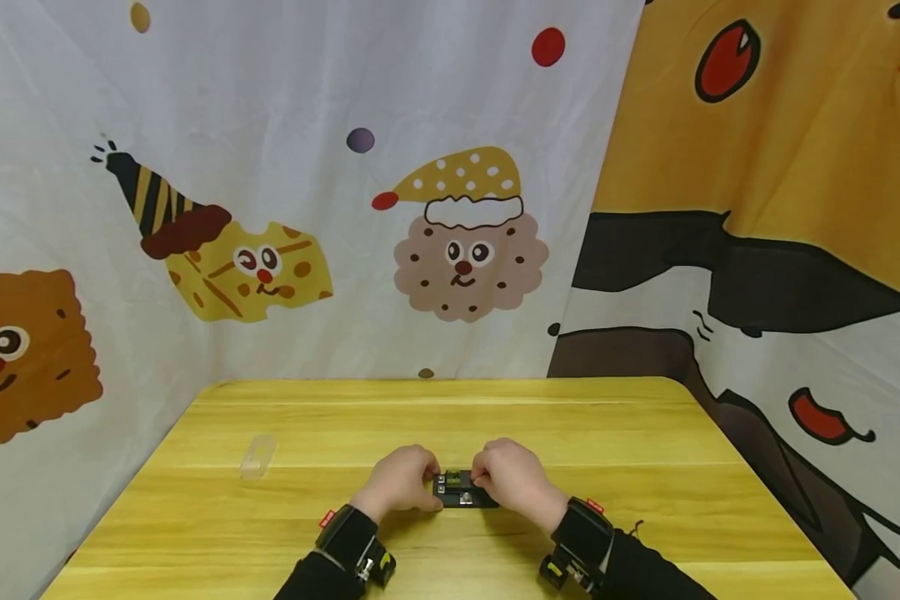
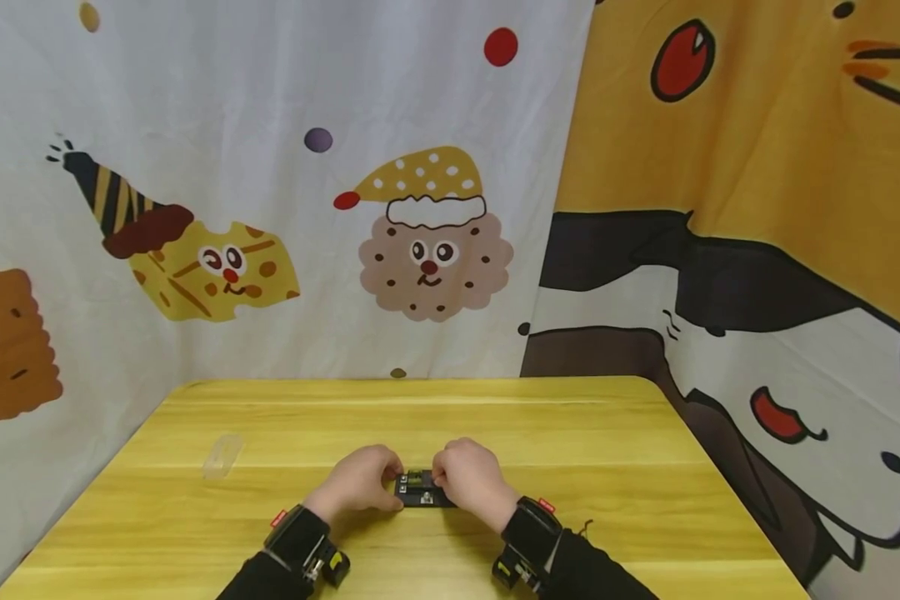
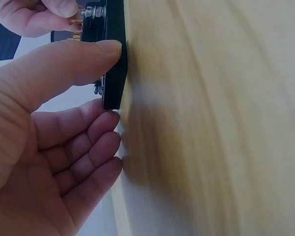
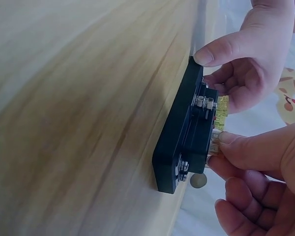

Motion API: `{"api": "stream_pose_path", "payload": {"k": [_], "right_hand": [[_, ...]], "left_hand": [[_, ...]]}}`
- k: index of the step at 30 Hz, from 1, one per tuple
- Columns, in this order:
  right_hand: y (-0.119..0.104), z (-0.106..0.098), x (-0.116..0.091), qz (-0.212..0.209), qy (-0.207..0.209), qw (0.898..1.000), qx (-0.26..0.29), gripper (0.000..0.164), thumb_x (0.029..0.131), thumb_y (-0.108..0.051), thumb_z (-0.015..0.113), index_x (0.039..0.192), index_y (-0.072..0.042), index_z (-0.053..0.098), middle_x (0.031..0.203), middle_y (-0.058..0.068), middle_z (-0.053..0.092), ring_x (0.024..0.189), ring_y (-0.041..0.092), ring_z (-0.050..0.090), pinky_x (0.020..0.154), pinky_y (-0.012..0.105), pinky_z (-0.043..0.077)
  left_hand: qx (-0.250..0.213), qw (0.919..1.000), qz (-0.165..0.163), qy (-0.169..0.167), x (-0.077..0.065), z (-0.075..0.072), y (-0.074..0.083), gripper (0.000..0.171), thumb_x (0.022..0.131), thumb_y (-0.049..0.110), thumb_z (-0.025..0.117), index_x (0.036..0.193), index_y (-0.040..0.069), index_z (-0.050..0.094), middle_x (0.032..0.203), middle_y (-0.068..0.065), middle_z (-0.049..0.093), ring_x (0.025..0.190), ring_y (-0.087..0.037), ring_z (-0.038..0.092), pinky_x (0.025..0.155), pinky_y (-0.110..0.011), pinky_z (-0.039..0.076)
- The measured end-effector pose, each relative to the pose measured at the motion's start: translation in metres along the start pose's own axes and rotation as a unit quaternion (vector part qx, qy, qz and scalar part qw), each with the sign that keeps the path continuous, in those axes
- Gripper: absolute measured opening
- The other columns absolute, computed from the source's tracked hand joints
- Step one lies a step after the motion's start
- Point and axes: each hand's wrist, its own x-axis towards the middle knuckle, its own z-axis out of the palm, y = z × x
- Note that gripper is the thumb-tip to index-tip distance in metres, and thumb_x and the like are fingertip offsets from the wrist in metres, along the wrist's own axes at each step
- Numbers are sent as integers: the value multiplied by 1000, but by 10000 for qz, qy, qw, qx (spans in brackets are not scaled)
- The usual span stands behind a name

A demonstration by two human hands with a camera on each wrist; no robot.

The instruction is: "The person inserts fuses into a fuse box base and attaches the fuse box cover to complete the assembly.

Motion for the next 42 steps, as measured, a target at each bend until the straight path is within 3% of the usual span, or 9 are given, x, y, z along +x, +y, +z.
{"api": "stream_pose_path", "payload": {"k": [8,17,25,34,42], "right_hand": [[-3,0,1,28,32,9997,-244,14,76,-11,86,74,-17,73,73,-9,57,73,12,56,63,26,50],[-10,2,1,-175,354,9961,-793,18,76,-9,84,70,-19,70,69,-7,53,67,14,52,56,24,46],[-5,4,-3,-170,368,9981,-465,15,76,-12,86,75,-19,73,73,-7,55,72,14,54,60,24,49],[5,-4,-6,150,318,9992,-186,12,77,-23,85,82,-22,75,78,-11,60,75,12,57,61,25,48],[15,-9,-14,540,-262,9980,191,28,77,-30,85,99,-14,75,86,-2,62,81,17,59,67,30,50]], "left_hand": [[12,10000,-24,-14,0,2,-2,40,63,29,90,93,10,71,84,5,60,75,-9,52,69,-29,48],[44,10000,-7,-48,0,1,-2,40,63,28,90,93,10,71,84,5,59,74,-9,52,69,-29,48],[86,9999,-17,-62,0,1,-1,40,63,28,90,93,10,71,84,5,59,75,-9,52,69,-29,48],[73,10000,-22,-50,1,2,-1,41,63,29,91,93,10,71,84,4,61,75,-9,54,69,-29,49],[-15,10000,-52,-63,-2,3,-1,42,64,29,90,96,10,71,87,4,62,78,-11,56,72,-30,50]]}}
